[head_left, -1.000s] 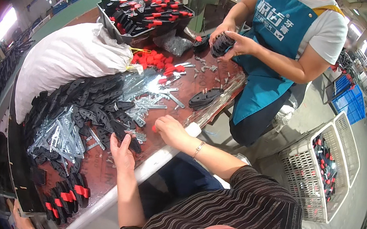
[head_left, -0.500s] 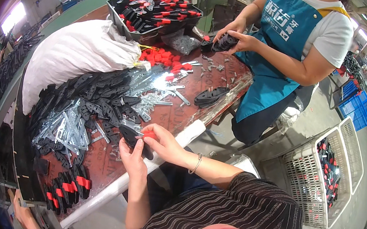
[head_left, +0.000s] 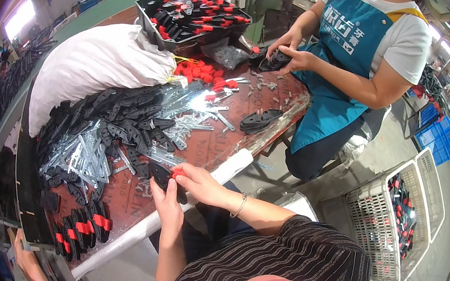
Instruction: The person assembles small black and red plastic components at a workbench. They pick up parts, fit them together by hand, and place the finished assemblies into a tray. The person also gathers loose parts from the table and organizes them during the process.
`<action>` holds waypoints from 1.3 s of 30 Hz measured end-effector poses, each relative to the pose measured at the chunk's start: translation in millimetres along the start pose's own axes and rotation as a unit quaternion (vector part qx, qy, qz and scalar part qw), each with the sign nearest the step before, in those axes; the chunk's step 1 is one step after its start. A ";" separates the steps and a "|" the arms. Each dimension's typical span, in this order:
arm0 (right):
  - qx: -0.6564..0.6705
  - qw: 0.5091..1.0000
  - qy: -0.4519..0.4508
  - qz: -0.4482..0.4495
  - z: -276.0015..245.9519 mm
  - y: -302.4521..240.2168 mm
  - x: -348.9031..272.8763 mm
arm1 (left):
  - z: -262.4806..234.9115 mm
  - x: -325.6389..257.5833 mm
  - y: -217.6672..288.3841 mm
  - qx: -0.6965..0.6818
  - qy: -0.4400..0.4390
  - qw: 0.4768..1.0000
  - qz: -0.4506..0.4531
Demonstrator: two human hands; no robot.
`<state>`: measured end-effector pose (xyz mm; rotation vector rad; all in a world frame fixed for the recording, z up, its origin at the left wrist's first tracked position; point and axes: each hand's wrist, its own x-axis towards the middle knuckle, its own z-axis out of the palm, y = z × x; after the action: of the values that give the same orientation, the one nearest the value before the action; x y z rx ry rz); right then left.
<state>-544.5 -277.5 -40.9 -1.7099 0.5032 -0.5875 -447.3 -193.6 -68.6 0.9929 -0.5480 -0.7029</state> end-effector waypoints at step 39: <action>0.257 0.966 -0.008 0.034 34.6 -13.1 27.2 | -14.4 -27.7 45.7 -0.054 -0.079 0.983 -0.154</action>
<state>-501.4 -265.3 -31.0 -1.1986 0.3552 -0.5930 -442.7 -148.4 -37.2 0.9345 -0.4920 -1.0839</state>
